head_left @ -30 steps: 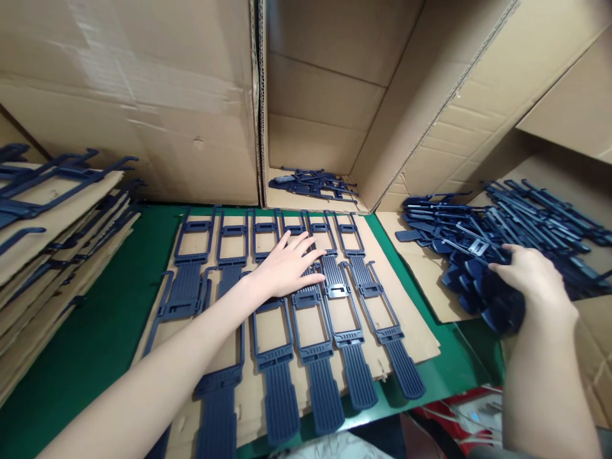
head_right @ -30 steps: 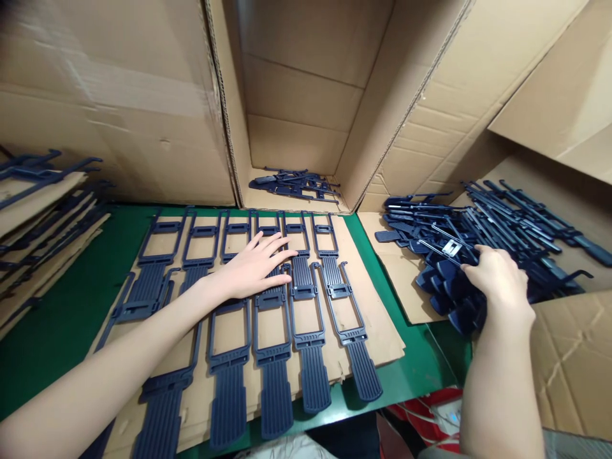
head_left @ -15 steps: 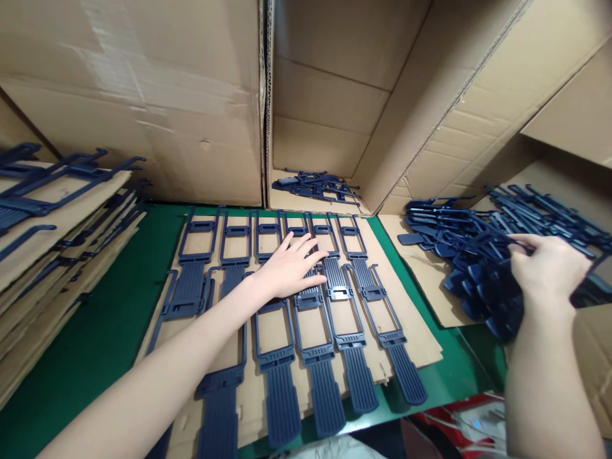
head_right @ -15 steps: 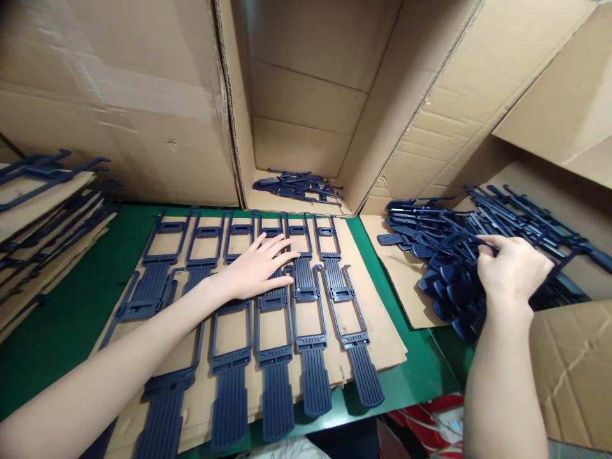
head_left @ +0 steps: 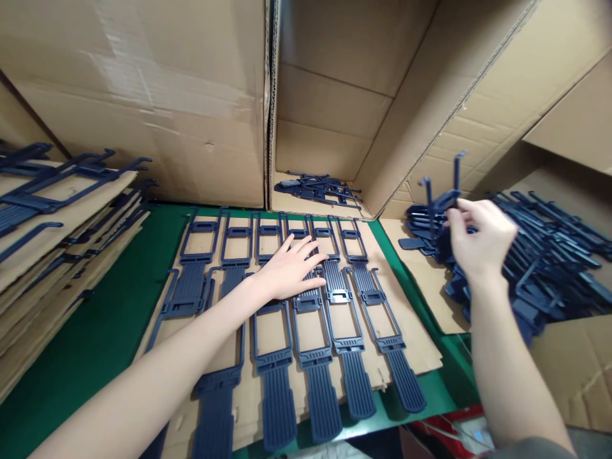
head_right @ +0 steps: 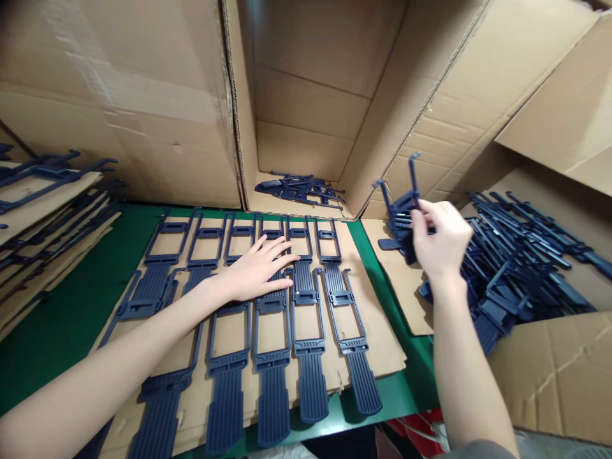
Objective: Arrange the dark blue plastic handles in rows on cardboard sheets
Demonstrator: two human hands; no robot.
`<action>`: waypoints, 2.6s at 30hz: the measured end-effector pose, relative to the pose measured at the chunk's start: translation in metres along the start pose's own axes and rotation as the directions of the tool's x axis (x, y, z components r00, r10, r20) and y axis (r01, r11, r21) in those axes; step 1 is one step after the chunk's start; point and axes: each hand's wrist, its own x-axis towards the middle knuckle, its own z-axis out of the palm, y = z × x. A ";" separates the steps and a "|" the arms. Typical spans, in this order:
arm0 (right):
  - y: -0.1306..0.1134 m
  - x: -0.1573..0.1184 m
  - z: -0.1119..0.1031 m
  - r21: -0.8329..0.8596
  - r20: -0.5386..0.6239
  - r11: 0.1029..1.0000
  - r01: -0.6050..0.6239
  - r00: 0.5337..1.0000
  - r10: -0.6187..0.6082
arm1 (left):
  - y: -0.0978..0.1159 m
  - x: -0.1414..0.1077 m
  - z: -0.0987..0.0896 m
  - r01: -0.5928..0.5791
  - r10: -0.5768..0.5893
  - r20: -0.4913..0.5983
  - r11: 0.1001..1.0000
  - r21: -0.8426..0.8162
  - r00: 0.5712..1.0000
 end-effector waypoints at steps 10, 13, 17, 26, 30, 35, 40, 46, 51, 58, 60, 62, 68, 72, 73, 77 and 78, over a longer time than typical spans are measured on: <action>-0.034 -0.055 0.093 0.426 0.588 0.751 -0.505 0.785 0.194 | 0.001 -0.001 0.001 -0.003 0.003 0.003 1.000 0.009 1.000; -0.035 -0.061 0.097 0.476 0.618 0.690 -0.545 0.766 0.179 | 0.003 -0.001 0.000 0.006 -0.006 0.009 1.000 0.007 1.000; -0.036 -0.066 0.098 0.520 0.636 0.590 -0.618 0.741 0.216 | 0.005 -0.001 -0.004 0.016 -0.016 0.028 1.000 -0.001 0.999; -0.042 -0.075 0.098 0.532 0.631 0.479 -0.698 0.704 0.325 | 0.006 -0.001 -0.005 0.019 -0.019 0.028 1.000 0.007 0.999; -0.043 -0.075 0.099 0.545 0.636 0.462 -0.700 0.704 0.316 | 0.006 -0.001 -0.006 0.025 -0.025 0.032 1.000 0.017 0.999; -0.043 -0.075 0.099 0.547 0.629 0.451 -0.705 0.702 0.334 | 0.007 0.000 -0.007 0.034 -0.035 0.048 0.999 0.019 0.998; -0.024 -0.071 0.094 0.499 0.565 0.476 -0.725 0.688 0.455 | 0.005 0.000 -0.005 0.026 -0.026 0.044 1.000 0.013 0.999; 0.005 -0.072 0.088 0.382 0.515 0.542 -0.749 0.659 0.548 | 0.005 0.000 -0.007 0.030 -0.031 0.056 0.999 0.021 0.998; 0.012 -0.074 0.084 0.247 0.520 0.612 -0.751 0.636 0.571 | 0.006 0.000 -0.008 0.029 -0.030 0.052 0.999 0.017 0.998; 0.007 -0.076 0.089 0.258 0.517 0.614 -0.746 0.644 0.564 | 0.004 -0.001 -0.005 0.018 -0.019 0.036 1.000 0.020 0.999; 0.006 -0.079 0.093 0.293 0.522 0.584 -0.757 0.638 0.566 | 0.004 -0.001 -0.005 0.016 -0.017 0.037 1.000 0.019 0.999; 0.005 -0.081 0.095 0.328 0.530 0.547 -0.770 0.629 0.569 | 0.004 0.000 -0.005 0.018 -0.019 0.040 1.000 0.018 0.999; 0.000 -0.080 0.094 0.409 0.586 0.462 -0.787 0.614 0.528 | 0.003 0.000 -0.003 0.020 -0.020 0.032 1.000 0.007 0.999; -0.003 -0.076 0.091 0.417 0.600 0.456 -0.786 0.615 0.512 | 0.003 0.000 -0.003 0.017 -0.017 0.030 1.000 0.009 0.999; -0.003 -0.076 0.091 0.416 0.602 0.458 -0.786 0.615 0.509 | 0.003 0.000 -0.004 0.017 -0.017 0.031 1.000 0.010 0.999; -0.001 -0.075 0.089 0.400 0.607 0.478 -0.782 0.617 0.501 | 0.003 0.000 -0.005 0.019 -0.019 0.035 1.000 0.018 0.999; -0.001 -0.075 0.089 0.396 0.606 0.485 -0.780 0.618 0.500 | 0.003 0.000 -0.005 0.019 -0.020 0.036 1.000 0.020 0.999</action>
